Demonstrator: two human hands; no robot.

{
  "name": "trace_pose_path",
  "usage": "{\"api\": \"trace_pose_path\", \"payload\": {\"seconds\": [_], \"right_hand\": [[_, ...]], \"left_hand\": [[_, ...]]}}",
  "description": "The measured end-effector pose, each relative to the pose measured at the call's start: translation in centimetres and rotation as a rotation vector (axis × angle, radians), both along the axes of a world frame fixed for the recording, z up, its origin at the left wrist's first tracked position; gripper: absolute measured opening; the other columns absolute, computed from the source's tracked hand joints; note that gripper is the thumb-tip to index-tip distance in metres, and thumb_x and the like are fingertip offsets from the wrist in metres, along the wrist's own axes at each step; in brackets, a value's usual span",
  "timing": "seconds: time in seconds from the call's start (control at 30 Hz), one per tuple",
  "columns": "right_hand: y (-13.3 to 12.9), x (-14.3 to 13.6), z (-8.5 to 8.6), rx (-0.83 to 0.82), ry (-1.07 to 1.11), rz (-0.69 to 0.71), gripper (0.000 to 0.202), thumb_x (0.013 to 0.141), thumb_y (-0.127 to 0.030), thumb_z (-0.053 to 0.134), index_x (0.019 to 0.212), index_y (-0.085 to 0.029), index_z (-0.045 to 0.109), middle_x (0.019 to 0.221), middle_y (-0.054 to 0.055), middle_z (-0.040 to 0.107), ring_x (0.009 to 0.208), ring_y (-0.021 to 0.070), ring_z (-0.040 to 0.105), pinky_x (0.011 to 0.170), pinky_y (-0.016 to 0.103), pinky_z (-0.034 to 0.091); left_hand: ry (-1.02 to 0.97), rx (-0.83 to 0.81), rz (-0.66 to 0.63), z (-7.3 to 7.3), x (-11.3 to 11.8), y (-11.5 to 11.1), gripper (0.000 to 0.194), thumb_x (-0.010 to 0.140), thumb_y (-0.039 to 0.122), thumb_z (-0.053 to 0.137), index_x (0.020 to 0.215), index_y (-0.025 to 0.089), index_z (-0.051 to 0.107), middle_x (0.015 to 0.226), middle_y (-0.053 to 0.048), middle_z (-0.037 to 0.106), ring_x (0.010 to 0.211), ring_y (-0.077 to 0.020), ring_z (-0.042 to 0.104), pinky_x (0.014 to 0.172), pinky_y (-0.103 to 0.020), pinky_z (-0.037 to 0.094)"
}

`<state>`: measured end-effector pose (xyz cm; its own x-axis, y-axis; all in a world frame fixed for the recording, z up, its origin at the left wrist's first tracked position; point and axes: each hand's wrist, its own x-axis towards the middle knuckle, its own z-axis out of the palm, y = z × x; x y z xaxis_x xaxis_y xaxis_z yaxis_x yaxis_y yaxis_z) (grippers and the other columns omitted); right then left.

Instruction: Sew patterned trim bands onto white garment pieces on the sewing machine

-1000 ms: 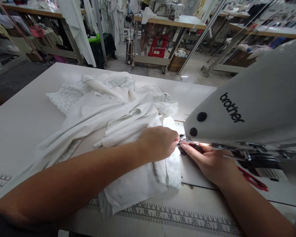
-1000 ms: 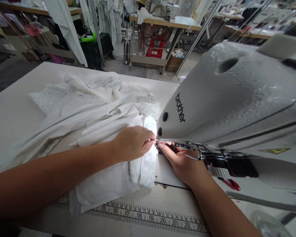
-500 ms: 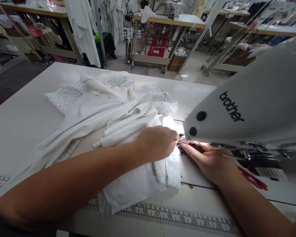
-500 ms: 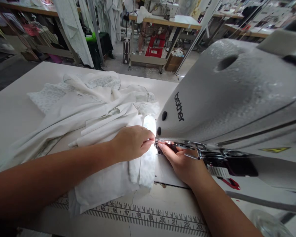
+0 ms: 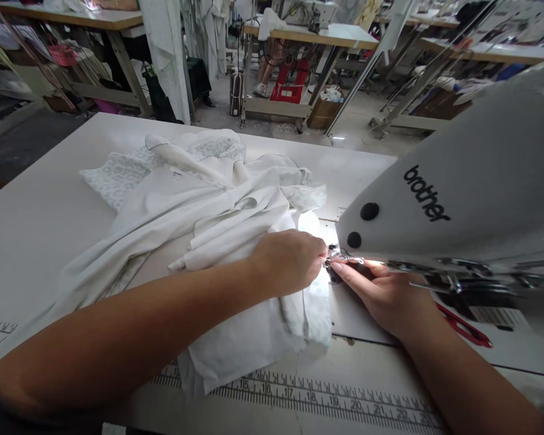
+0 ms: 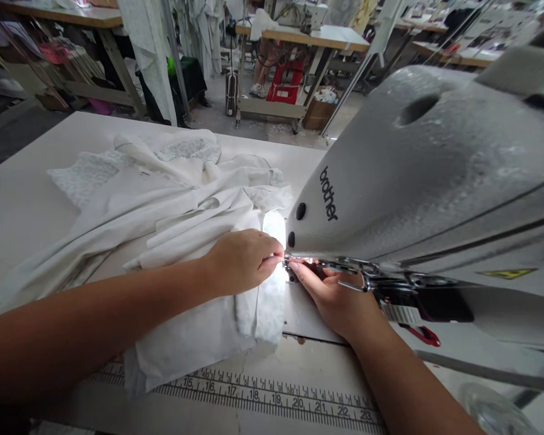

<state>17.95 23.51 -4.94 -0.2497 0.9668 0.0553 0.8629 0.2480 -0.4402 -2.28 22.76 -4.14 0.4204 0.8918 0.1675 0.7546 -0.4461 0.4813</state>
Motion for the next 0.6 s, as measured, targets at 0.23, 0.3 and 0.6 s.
{"api": "trace_pose_path", "payload": {"seconds": [0.23, 0.3, 0.6], "right_hand": [[0.0, 0.2, -0.1, -0.013, 0.024, 0.032, 0.023, 0.081, -0.046, 0.058, 0.086, -0.03, 0.074, 0.081, -0.002, 0.075, 0.081, 0.0259, 0.07, 0.075, 0.036, 0.054], [-0.1, -0.1, 0.2, -0.021, 0.029, 0.014, 0.024, 0.081, -0.047, 0.058, 0.084, -0.029, 0.074, 0.08, -0.001, 0.075, 0.08, 0.0265, 0.07, 0.073, 0.036, 0.054], [-0.3, -0.8, 0.9, -0.022, -0.006, -0.028, 0.034, 0.078, -0.057, 0.057, 0.074, -0.026, 0.071, 0.057, 0.0, 0.067, 0.06, 0.0246, 0.066, 0.059, 0.034, 0.051]], "left_hand": [[-0.001, 0.008, 0.001, 0.0, 0.0, 0.0, 0.019, 0.087, 0.021, 0.046, 0.081, 0.019, 0.064, 0.077, -0.001, 0.066, 0.072, -0.016, 0.056, 0.055, -0.028, 0.032], [-0.002, 0.01, 0.001, -0.1, 0.1, 0.0, 0.02, 0.088, 0.022, 0.046, 0.082, 0.019, 0.065, 0.076, -0.001, 0.066, 0.072, -0.0162, 0.057, 0.055, -0.028, 0.032], [0.008, 0.073, 0.004, -0.5, 0.3, 0.0, 0.02, 0.089, 0.022, 0.046, 0.084, 0.018, 0.065, 0.079, -0.002, 0.068, 0.076, -0.0168, 0.059, 0.057, -0.029, 0.035]]}}
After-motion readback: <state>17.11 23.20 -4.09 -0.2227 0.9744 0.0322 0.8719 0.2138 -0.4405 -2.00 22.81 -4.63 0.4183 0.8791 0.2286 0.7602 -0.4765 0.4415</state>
